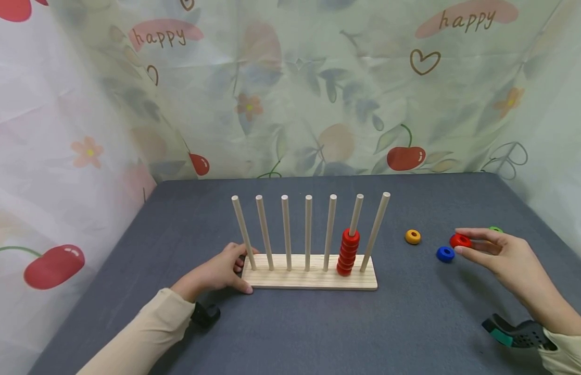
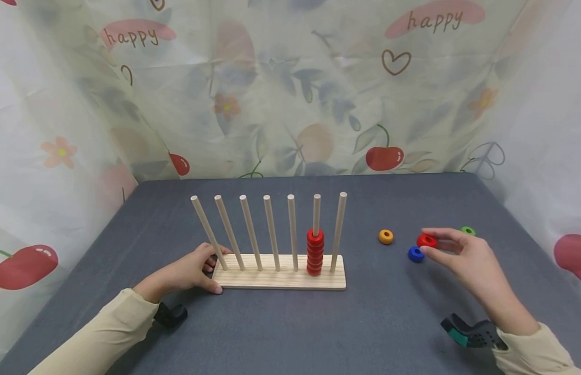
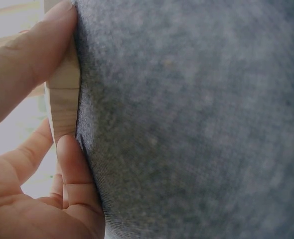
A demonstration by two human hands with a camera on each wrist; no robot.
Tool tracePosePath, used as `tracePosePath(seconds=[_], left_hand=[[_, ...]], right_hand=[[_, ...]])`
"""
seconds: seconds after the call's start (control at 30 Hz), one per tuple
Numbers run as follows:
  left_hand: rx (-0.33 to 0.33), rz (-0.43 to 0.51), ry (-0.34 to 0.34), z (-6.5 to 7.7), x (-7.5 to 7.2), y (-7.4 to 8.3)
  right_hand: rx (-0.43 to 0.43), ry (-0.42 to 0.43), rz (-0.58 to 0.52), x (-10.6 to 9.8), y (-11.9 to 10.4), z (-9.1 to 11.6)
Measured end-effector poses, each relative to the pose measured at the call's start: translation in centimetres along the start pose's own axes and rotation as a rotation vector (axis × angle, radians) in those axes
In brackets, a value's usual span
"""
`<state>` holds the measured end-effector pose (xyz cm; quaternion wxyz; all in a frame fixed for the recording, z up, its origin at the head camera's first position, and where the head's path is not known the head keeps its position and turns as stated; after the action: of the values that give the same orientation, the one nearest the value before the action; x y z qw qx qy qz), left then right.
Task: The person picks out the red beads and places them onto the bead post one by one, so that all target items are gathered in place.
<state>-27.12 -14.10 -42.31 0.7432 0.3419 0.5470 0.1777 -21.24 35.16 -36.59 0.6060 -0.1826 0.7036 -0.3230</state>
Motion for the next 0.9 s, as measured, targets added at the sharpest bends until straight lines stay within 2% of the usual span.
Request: tracePosePath(seconds=[0.43, 0.9], left_hand=[[0.001, -0.010, -0.008, 0.0, -0.1, 0.0], [-0.008, -0.006, -0.009, 0.0, -0.1, -0.1]], right_hand=[[-0.020, 0.013, 0.016, -0.1, -1.6, 0.0], [-0.035, -0.002, -0.031, -0.2, -3.7, 0.0]])
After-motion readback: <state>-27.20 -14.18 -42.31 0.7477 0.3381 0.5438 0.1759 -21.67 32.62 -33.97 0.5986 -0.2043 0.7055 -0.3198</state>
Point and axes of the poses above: each hand's wrist, its own z-axis away from the middle knuckle, its own x-axis out of the palm, y = z × x, the point moved 7 cm from there along -z, towards the middle knuckle, and after that the axes turned 8 degrees about y, right-handed, at the moved point
